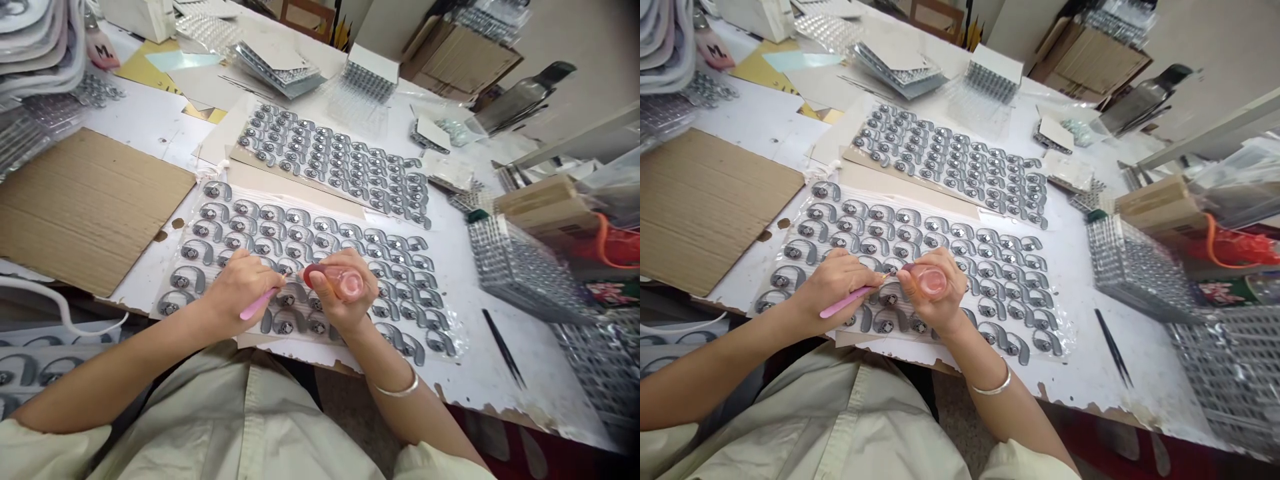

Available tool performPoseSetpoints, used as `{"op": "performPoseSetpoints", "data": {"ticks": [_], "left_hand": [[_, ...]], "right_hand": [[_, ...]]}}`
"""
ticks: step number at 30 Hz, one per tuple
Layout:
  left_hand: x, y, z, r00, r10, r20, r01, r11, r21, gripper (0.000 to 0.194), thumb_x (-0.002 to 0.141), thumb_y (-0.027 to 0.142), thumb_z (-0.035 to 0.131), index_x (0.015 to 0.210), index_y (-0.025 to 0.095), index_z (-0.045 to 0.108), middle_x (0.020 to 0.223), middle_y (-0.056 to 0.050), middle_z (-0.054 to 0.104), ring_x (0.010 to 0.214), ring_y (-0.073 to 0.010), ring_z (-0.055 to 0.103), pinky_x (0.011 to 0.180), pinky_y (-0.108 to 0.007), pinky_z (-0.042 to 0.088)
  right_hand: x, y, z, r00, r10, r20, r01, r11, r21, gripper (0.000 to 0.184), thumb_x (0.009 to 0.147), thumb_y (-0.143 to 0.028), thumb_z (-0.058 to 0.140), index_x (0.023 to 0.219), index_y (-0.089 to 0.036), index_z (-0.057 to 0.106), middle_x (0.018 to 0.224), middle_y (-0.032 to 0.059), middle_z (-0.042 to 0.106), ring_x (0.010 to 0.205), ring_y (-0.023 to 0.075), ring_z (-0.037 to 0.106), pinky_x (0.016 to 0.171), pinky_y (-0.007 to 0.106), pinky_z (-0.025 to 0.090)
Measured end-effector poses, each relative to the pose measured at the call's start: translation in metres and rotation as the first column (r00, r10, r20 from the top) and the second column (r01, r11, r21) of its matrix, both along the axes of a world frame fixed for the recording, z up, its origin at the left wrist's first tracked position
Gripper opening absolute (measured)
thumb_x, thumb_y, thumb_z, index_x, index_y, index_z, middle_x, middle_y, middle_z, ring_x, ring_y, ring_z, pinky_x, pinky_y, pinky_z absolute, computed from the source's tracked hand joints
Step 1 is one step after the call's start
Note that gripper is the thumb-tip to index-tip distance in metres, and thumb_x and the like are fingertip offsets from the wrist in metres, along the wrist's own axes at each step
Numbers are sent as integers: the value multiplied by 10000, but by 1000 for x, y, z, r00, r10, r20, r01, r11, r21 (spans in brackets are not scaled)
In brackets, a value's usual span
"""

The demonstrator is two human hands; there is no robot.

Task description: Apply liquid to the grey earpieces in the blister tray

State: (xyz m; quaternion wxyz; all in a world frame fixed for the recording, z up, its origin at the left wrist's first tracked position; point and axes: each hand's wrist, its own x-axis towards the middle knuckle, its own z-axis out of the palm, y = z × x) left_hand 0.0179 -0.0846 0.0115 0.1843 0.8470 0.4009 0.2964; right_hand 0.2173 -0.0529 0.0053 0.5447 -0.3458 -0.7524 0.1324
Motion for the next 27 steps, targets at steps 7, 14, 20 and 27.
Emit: {"op": "performPoseSetpoints", "data": {"ticks": [7, 14, 20, 27], "left_hand": [[-10, 17, 6, 995, -84, 60, 91, 988, -122, 164, 817, 120, 550, 911, 163, 677, 848, -19, 720, 774, -167, 639, 787, -321, 354], [-11, 40, 17, 995, -90, 50, 101, 947, -305, 122, 760, 137, 629, 815, 177, 730, 710, -2, 710, 635, -118, 627, 667, -219, 420], [-12, 49, 22, 994, -81, 74, 105, 891, -442, 121, 751, 151, 645, 813, 153, 749, 633, -1, 681, 531, -85, 561, 510, -163, 371], [-15, 62, 22, 980, -141, 139, 193, 833, -519, 114, 737, 168, 658, 794, 129, 750, 695, -30, 704, 619, -107, 606, 577, -157, 432]], "right_hand": [[0, 0, -1, 1000, -4, 2, 4, 1000, 2, 162, 732, -194, 692, 839, -198, 570, 672, 4, 586, 607, 138, 532, 557, 312, 473], [0, -2, 0, 1000, 14, -11, -14, 1000, 1, 170, 726, -176, 694, 847, -194, 575, 687, 9, 607, 611, 138, 533, 571, 318, 474], [0, -1, -1, 1000, 7, -6, -7, 1000, 1, 161, 730, -193, 693, 837, -195, 573, 687, 12, 601, 611, 141, 538, 565, 321, 471], [0, -2, -2, 1000, 1, 8, -1, 1000, -14, 147, 748, -229, 678, 833, -202, 562, 681, 13, 610, 599, 145, 543, 553, 326, 475]]}}
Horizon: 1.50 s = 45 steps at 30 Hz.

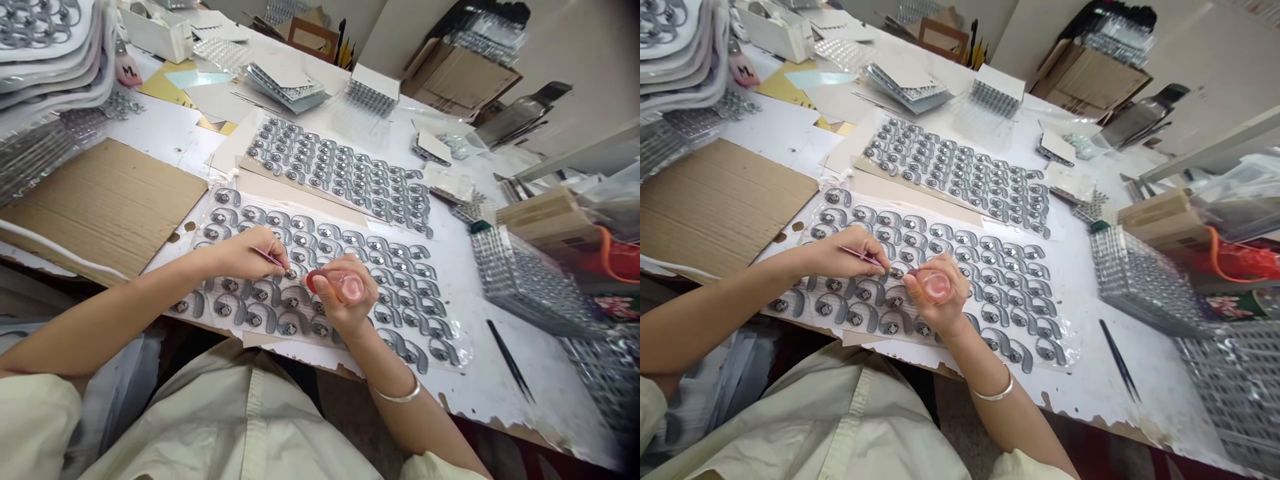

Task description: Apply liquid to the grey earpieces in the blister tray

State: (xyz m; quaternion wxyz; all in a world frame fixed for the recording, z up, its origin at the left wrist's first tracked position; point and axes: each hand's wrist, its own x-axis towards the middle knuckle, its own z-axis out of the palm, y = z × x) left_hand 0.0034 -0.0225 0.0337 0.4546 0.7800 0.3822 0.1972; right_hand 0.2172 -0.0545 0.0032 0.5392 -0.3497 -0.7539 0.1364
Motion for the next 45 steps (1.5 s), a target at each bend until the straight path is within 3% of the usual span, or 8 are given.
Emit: {"op": "performPoseSetpoints", "data": {"ticks": [7, 15, 37, 45], "left_hand": [[-4, 7, -13, 993, 66, 103, -46, 981, -186, 163, 700, 256, 706, 795, 131, 750, 723, -49, 709, 656, -136, 625, 575, -178, 453], [-7, 8, -20, 981, 95, 169, -51, 967, -248, 169, 686, 235, 719, 805, 119, 749, 724, -62, 704, 644, -136, 620, 562, -187, 455], [-10, 6, -19, 986, 72, 149, -42, 980, -196, 163, 706, 243, 715, 816, 129, 755, 731, -58, 711, 643, -134, 621, 554, -177, 456], [-10, 5, -17, 986, 53, 159, -25, 984, -174, 139, 708, 223, 707, 799, 127, 751, 624, -23, 666, 544, -94, 555, 497, -163, 405]], "right_hand": [[0, 0, 1, 1000, 14, 1, -14, 1000, -1, 134, 748, -232, 676, 824, -199, 571, 677, 11, 618, 602, 150, 555, 557, 329, 474], [-3, -1, 2, 999, 38, -17, -38, 999, 16, 145, 733, -195, 690, 836, -202, 588, 671, 3, 624, 591, 144, 541, 553, 323, 457], [-2, -2, 1, 999, -21, -33, 21, 1000, 0, 128, 749, -266, 668, 827, -195, 597, 670, 2, 591, 578, 141, 532, 558, 325, 447], [-5, -2, 0, 1000, -26, -1, 26, 1000, -11, 121, 754, -271, 665, 815, -206, 584, 668, 1, 607, 575, 144, 537, 545, 329, 458]]}}
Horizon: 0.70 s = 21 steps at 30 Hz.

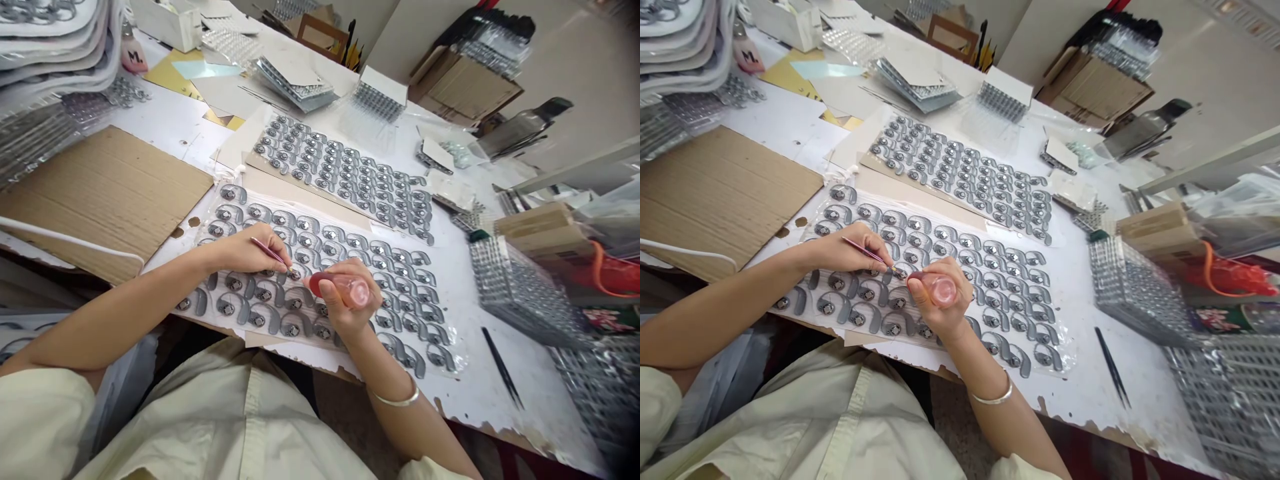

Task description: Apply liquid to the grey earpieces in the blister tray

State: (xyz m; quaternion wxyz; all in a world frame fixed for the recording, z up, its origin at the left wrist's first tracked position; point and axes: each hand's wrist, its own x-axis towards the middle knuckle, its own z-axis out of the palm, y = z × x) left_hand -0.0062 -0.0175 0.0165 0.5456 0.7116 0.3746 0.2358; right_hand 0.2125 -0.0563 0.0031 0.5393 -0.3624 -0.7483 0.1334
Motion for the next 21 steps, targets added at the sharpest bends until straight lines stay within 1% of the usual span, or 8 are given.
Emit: {"op": "performPoseSetpoints", "data": {"ticks": [4, 9, 17, 19, 21], "left_hand": [[0, 0, 0, 1000, -3, 5, 3, 1000, 3, 135, 709, 217, 707, 796, 125, 753, 625, -27, 665, 547, -94, 550, 492, -161, 400], [0, 0, 2, 1000, 3, 2, -3, 1000, 12, 131, 705, 208, 710, 794, 123, 756, 674, -43, 688, 585, -107, 579, 529, -168, 434], [0, 1, 0, 1000, 14, -3, -14, 999, -30, 125, 706, 224, 712, 793, 146, 755, 678, -33, 694, 589, -110, 592, 526, -169, 431], [0, 0, 0, 1000, 22, -12, -22, 999, -42, 137, 707, 226, 710, 802, 138, 754, 684, -39, 697, 592, -111, 599, 524, -168, 432], [1, -1, 1, 999, 32, -35, -33, 998, -45, 155, 708, 235, 709, 816, 133, 753, 703, -47, 706, 616, -121, 616, 533, -168, 440]], "right_hand": [[-1, 0, 0, 1000, 21, -5, -21, 1000, 11, 126, 753, -256, 672, 833, -202, 591, 674, 1, 611, 576, 140, 534, 548, 324, 456], [-2, 1, -1, 1000, 14, -2, -14, 1000, -1, 138, 762, -290, 664, 827, -203, 578, 672, 4, 601, 576, 149, 540, 543, 328, 451], [-3, 0, -3, 1000, 9, -4, -9, 1000, -19, 136, 754, -294, 673, 809, -203, 588, 684, 11, 603, 595, 150, 544, 568, 338, 467], [-2, 1, -4, 999, 4, -40, -6, 999, -48, 147, 759, -318, 668, 808, -200, 595, 685, 14, 601, 596, 149, 548, 564, 338, 471], [1, 5, -3, 988, -13, -152, 1, 997, -81, 176, 774, -368, 647, 788, -201, 594, 674, 11, 588, 582, 145, 547, 529, 324, 466]]}}
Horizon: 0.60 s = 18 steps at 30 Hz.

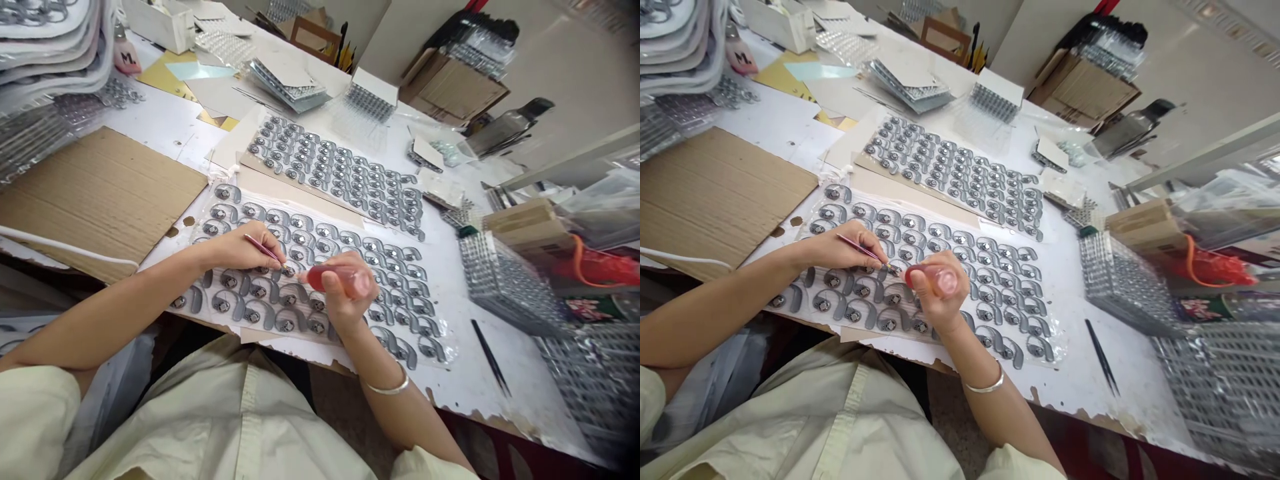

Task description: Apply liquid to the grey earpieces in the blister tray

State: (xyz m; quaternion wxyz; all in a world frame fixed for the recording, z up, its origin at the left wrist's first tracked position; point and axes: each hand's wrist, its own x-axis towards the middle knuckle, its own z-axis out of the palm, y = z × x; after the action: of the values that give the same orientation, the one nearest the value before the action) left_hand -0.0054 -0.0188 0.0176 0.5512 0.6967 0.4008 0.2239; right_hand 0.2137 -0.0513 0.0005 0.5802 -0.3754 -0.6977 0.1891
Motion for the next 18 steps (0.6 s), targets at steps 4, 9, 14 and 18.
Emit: {"op": "performPoseSetpoints", "data": {"ticks": [4, 9, 14, 18], "left_hand": [[3, -4, 9, 997, -28, -68, 34, 995, 93, 151, 724, 224, 685, 823, 130, 750, 761, -54, 722, 691, -144, 648, 588, -179, 467], [10, -24, 27, 986, 66, -151, -14, 948, 318, 109, 760, 164, 646, 808, 131, 737, 764, -50, 726, 680, -144, 652, 596, -199, 467], [22, -77, 25, 983, 115, -141, 25, 680, 733, 151, 854, 80, 538, 864, 138, 677, 737, -28, 711, 641, -120, 614, 728, -285, 460], [30, -116, 5, 979, 204, -21, -73, 442, 894, 155, 846, 48, 547, 959, 137, 604, 895, -63, 721, 705, -130, 617, 711, -301, 445]], "right_hand": [[15, 13, 13, 934, -52, -353, 57, 998, 3, 249, 775, -417, 625, 678, -214, 518, 618, -25, 524, 538, 121, 534, 431, 255, 425], [42, 21, 41, 797, -102, -595, -5, 985, -175, 312, 798, -520, 568, 719, -231, 479, 626, -53, 506, 438, 94, 513, 363, 239, 406], [53, 14, 66, 828, -96, -553, -112, 937, -330, 554, 740, -750, 459, 761, -205, 556, 556, -29, 512, 445, 110, 549, 332, 213, 334], [50, -4, 74, 822, -51, -567, -210, 898, -386, 344, 724, -531, 668, 741, -198, 585, 612, -14, 598, 522, 121, 609, 354, 196, 375]]}}
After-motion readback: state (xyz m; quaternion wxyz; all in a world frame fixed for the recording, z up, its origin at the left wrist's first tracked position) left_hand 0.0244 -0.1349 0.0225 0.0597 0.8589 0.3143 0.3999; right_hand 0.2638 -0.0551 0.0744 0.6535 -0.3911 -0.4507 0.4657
